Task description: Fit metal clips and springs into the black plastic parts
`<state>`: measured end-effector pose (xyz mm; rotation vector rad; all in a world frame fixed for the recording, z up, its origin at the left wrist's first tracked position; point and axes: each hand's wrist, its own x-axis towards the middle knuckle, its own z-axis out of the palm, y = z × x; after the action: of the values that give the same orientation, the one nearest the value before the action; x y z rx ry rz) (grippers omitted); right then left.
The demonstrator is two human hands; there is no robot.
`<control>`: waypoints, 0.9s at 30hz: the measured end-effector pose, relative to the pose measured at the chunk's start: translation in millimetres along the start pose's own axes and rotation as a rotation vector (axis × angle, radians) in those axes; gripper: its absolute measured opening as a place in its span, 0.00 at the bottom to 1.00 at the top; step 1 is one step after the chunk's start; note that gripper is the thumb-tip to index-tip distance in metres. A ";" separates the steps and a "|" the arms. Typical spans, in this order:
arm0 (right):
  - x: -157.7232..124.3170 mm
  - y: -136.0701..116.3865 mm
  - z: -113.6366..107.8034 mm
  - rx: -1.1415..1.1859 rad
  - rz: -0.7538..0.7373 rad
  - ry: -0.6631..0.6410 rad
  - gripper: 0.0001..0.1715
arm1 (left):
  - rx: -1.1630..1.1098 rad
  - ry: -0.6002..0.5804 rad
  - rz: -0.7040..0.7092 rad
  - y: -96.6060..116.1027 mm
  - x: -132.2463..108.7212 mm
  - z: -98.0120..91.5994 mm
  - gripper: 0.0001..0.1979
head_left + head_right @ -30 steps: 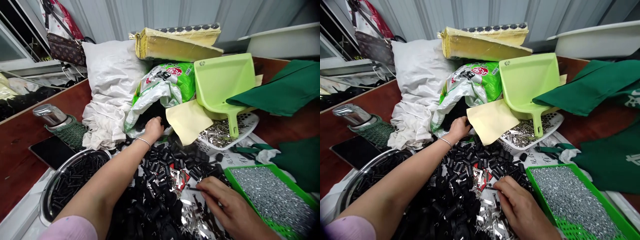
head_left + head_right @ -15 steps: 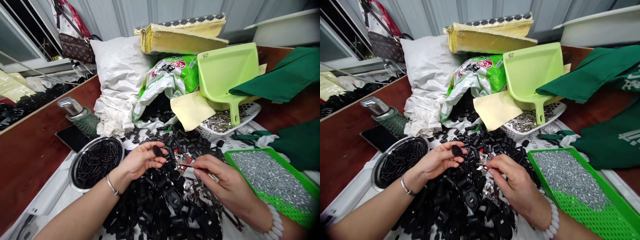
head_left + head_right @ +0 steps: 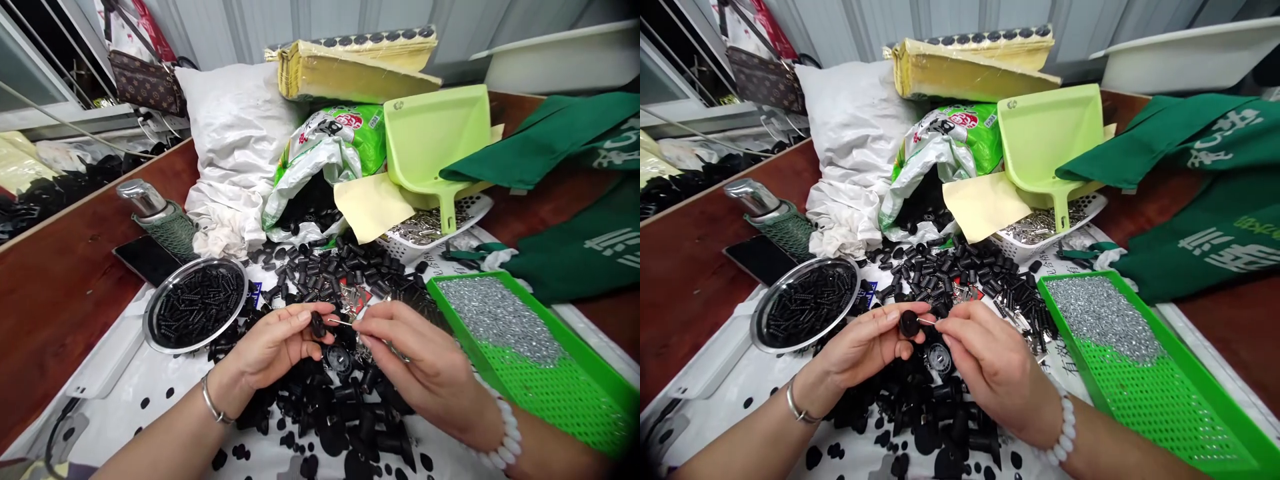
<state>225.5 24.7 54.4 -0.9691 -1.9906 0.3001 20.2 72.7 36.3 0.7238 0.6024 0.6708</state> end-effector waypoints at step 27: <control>-9.7 4.3 21.4 0.087 0.032 -0.132 0.13 | 0.592 0.033 -0.080 -0.9 -14.7 10.8 0.19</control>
<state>213.6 23.6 33.6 -0.9479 -2.0643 0.4752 18.6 57.3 46.0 1.2319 0.8696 0.4278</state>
